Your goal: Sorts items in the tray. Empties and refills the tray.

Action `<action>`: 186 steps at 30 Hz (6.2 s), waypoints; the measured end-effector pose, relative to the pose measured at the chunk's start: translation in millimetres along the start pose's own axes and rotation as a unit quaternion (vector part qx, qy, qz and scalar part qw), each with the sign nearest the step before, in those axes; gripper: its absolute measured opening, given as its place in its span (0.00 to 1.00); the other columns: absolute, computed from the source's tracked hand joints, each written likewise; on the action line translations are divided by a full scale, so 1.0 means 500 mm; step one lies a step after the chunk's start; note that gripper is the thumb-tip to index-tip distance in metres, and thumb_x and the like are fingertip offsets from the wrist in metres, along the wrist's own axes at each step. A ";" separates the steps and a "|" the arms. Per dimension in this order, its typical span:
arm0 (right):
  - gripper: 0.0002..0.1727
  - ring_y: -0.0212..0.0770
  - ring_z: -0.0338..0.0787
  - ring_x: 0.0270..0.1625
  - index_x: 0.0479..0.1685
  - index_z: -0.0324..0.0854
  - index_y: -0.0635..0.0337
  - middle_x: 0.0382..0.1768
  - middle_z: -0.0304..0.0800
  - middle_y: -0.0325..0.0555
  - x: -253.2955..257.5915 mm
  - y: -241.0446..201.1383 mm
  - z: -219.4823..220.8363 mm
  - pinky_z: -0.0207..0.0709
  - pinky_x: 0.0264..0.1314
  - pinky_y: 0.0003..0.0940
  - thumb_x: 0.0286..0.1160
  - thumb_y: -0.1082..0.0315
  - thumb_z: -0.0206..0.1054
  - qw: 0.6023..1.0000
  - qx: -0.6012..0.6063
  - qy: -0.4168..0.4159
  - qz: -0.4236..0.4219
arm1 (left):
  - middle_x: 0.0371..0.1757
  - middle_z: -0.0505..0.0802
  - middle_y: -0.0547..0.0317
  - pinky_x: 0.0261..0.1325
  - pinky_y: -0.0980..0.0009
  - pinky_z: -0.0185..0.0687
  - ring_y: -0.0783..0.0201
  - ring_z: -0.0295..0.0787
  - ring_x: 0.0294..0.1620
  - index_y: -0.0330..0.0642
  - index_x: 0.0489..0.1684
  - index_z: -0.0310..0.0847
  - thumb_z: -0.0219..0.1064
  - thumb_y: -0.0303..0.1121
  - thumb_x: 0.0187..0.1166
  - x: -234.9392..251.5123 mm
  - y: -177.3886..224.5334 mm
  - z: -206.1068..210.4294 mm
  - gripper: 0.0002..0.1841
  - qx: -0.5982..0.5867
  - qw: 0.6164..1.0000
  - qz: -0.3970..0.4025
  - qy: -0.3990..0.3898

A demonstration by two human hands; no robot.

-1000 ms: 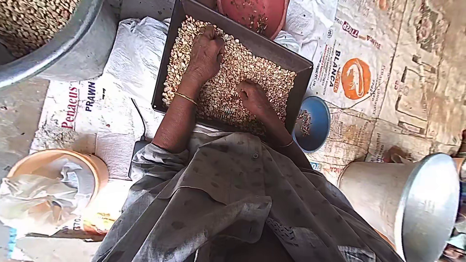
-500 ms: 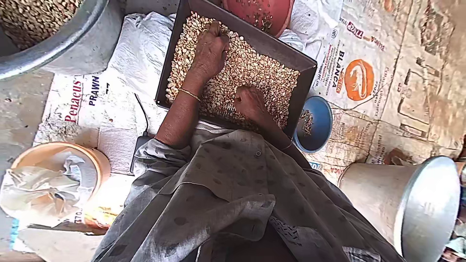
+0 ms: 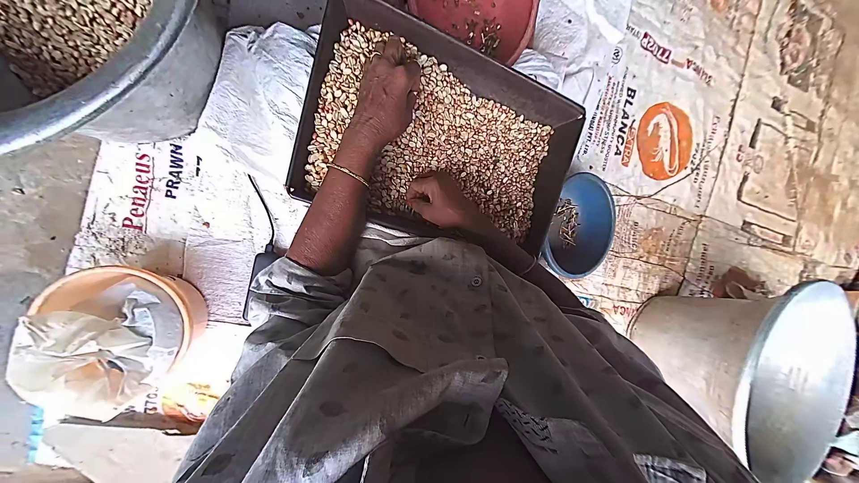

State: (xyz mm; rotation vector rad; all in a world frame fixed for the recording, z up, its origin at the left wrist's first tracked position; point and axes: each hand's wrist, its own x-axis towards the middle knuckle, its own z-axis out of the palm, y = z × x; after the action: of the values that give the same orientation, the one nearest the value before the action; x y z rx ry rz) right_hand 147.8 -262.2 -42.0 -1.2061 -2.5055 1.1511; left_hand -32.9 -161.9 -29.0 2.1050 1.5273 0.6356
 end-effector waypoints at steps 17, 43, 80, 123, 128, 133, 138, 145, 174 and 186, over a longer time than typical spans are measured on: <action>0.04 0.35 0.90 0.24 0.41 0.82 0.71 0.29 0.89 0.48 -0.056 0.028 -0.165 0.90 0.33 0.31 0.81 0.77 0.65 0.944 0.229 0.113 0.209 | 0.66 0.82 0.28 0.77 0.39 0.69 0.30 0.75 0.73 0.28 0.52 0.87 0.62 0.22 0.78 -0.001 0.008 0.001 0.12 0.003 1.000 0.008 0.014; 0.09 0.53 0.92 0.51 0.49 0.90 0.65 0.47 0.93 0.57 -0.165 0.114 -0.192 0.81 0.59 0.58 0.76 0.71 0.70 0.988 0.004 0.011 0.152 | 0.63 0.84 0.35 0.73 0.32 0.65 0.32 0.75 0.72 0.34 0.45 0.90 0.64 0.24 0.79 0.001 0.030 0.027 0.08 0.022 0.995 0.091 -0.038; 0.12 0.59 0.91 0.59 0.50 0.90 0.65 0.56 0.91 0.59 0.018 0.083 -0.121 0.82 0.63 0.57 0.80 0.75 0.61 0.960 -0.163 0.164 0.158 | 0.63 0.84 0.34 0.75 0.31 0.63 0.32 0.74 0.74 0.33 0.45 0.90 0.62 0.22 0.78 -0.001 0.025 0.022 0.09 0.007 0.995 0.092 -0.042; 0.22 0.63 0.78 0.78 0.71 0.84 0.57 0.73 0.84 0.57 -0.024 0.149 -0.239 0.67 0.77 0.67 0.79 0.64 0.68 0.938 -0.225 0.181 0.191 | 0.62 0.85 0.33 0.74 0.28 0.63 0.30 0.75 0.73 0.33 0.46 0.90 0.65 0.22 0.77 -0.004 0.028 0.023 0.08 0.008 0.995 0.093 -0.042; 0.19 0.72 0.77 0.77 0.66 0.84 0.65 0.72 0.79 0.70 -0.130 0.159 -0.206 0.72 0.73 0.68 0.79 0.68 0.68 0.919 -0.220 0.154 0.290 | 0.63 0.84 0.31 0.74 0.27 0.62 0.28 0.75 0.73 0.31 0.47 0.90 0.64 0.21 0.77 -0.005 0.029 0.021 0.09 -0.001 0.994 0.097 -0.044; 0.10 0.46 0.91 0.45 0.51 0.89 0.64 0.47 0.92 0.54 -0.193 0.121 -0.193 0.84 0.51 0.47 0.80 0.70 0.67 0.983 -0.001 0.086 0.159 | 0.62 0.84 0.33 0.74 0.28 0.62 0.30 0.75 0.71 0.32 0.46 0.89 0.65 0.21 0.76 -0.001 0.025 0.025 0.08 0.000 0.995 0.096 -0.042; 0.13 0.50 0.91 0.62 0.57 0.90 0.62 0.59 0.92 0.55 -0.110 0.112 -0.217 0.80 0.69 0.52 0.83 0.68 0.63 0.973 -0.058 0.191 0.117 | 0.63 0.83 0.31 0.75 0.30 0.62 0.29 0.75 0.72 0.33 0.46 0.89 0.64 0.21 0.77 0.000 0.025 0.026 0.08 0.008 0.995 0.094 -0.043; 0.13 0.58 0.71 0.84 0.52 0.94 0.52 0.70 0.86 0.51 0.003 0.158 -0.173 0.53 0.87 0.65 0.70 0.71 0.73 0.975 -0.137 0.152 0.087 | 0.65 0.84 0.32 0.78 0.31 0.60 0.30 0.73 0.74 0.34 0.47 0.90 0.65 0.22 0.76 0.000 0.024 0.024 0.09 0.015 0.995 0.091 -0.047; 0.15 0.59 0.88 0.65 0.60 0.89 0.62 0.62 0.89 0.59 0.004 0.131 -0.132 0.81 0.68 0.55 0.77 0.75 0.64 0.926 -0.148 0.269 0.218 | 0.62 0.84 0.33 0.75 0.32 0.64 0.32 0.76 0.72 0.31 0.46 0.89 0.60 0.22 0.81 -0.001 0.027 0.024 0.10 0.010 0.996 0.083 -0.039; 0.16 0.59 0.87 0.68 0.62 0.85 0.68 0.63 0.89 0.61 -0.014 0.144 -0.141 0.76 0.75 0.55 0.79 0.73 0.63 0.934 -0.125 0.242 0.230 | 0.62 0.84 0.32 0.75 0.30 0.64 0.31 0.75 0.73 0.31 0.47 0.89 0.60 0.23 0.81 -0.002 0.028 0.022 0.10 0.012 0.996 0.080 -0.045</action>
State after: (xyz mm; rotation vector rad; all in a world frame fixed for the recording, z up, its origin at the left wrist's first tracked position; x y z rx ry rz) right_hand 225.9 -198.5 -40.8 -1.9398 -2.0859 0.4985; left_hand -16.3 -167.7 -29.1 2.2588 1.3328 0.5734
